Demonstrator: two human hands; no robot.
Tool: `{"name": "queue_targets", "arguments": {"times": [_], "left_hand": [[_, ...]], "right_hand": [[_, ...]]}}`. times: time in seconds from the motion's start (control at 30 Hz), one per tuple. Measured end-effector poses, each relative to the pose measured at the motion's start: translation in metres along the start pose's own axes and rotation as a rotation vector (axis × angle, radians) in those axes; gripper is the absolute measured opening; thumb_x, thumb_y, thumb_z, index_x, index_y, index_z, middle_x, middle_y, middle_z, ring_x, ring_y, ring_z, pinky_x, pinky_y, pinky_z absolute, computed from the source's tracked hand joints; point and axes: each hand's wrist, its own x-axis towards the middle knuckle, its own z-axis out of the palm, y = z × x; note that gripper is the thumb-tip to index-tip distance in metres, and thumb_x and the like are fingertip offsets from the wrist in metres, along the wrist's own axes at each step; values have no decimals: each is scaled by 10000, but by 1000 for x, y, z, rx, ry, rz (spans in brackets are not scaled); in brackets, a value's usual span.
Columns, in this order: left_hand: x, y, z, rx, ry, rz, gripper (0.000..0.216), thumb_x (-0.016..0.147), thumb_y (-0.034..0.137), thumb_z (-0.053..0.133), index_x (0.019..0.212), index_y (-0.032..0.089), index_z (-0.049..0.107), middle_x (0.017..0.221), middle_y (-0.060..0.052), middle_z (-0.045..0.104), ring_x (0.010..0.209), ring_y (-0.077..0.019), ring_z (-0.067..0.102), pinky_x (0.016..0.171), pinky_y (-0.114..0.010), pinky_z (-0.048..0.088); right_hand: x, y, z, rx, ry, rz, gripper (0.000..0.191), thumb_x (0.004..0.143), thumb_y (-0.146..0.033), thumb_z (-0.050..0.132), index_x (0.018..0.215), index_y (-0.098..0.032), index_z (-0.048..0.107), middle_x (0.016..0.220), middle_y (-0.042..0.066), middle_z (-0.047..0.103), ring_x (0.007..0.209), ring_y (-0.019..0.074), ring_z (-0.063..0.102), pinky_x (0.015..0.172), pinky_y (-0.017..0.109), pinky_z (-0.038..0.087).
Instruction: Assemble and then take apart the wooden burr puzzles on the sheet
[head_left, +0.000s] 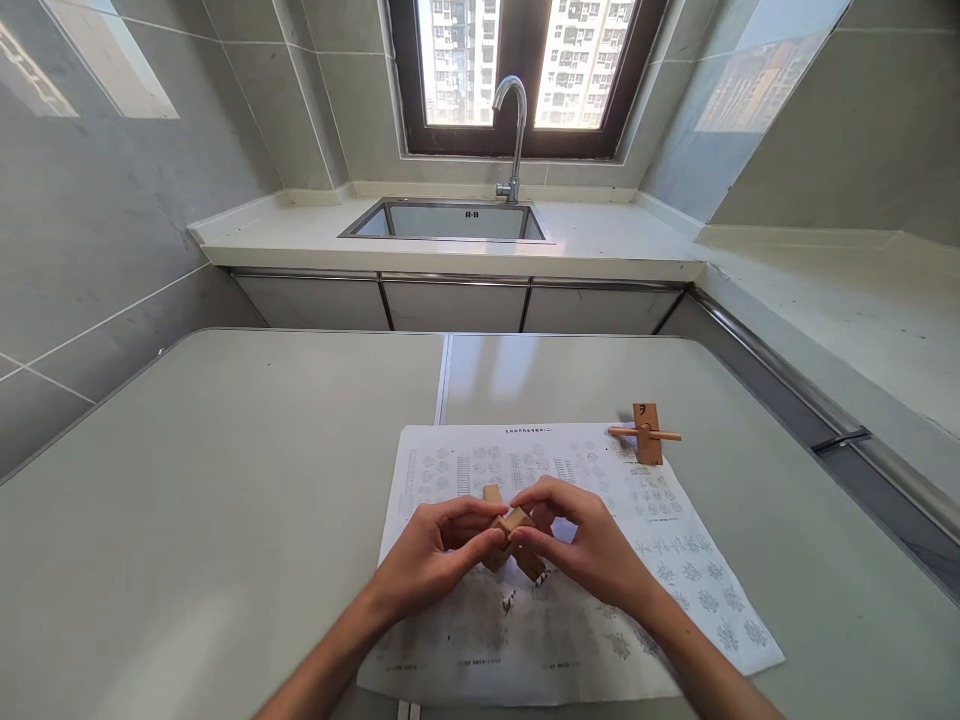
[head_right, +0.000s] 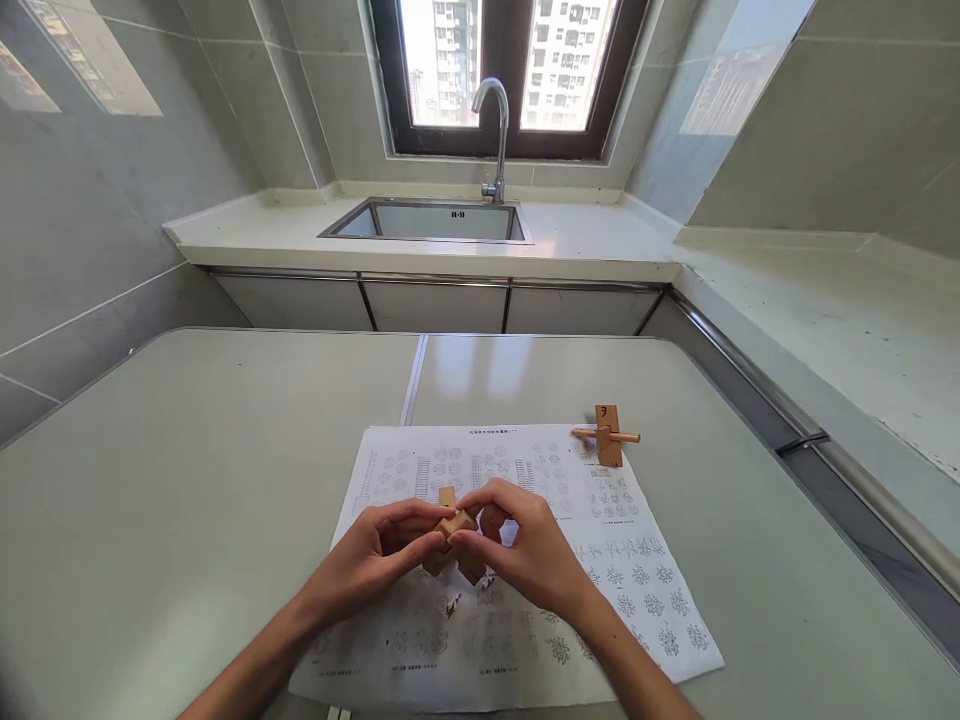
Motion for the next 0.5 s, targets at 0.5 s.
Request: {"name": "queue_targets", "arguments": {"times": [0.5], "left_hand": [[-3,2,6,194,3,142,352,1015,398,660,1288,191,742,1060,-93,829,958,-256,793,852,-358,623]], "right_hand": [[-2,-5,14,287,3,153,433,887,-616,767,966,-196,698,734,30,725,598,170,658,600,312,558]]}}
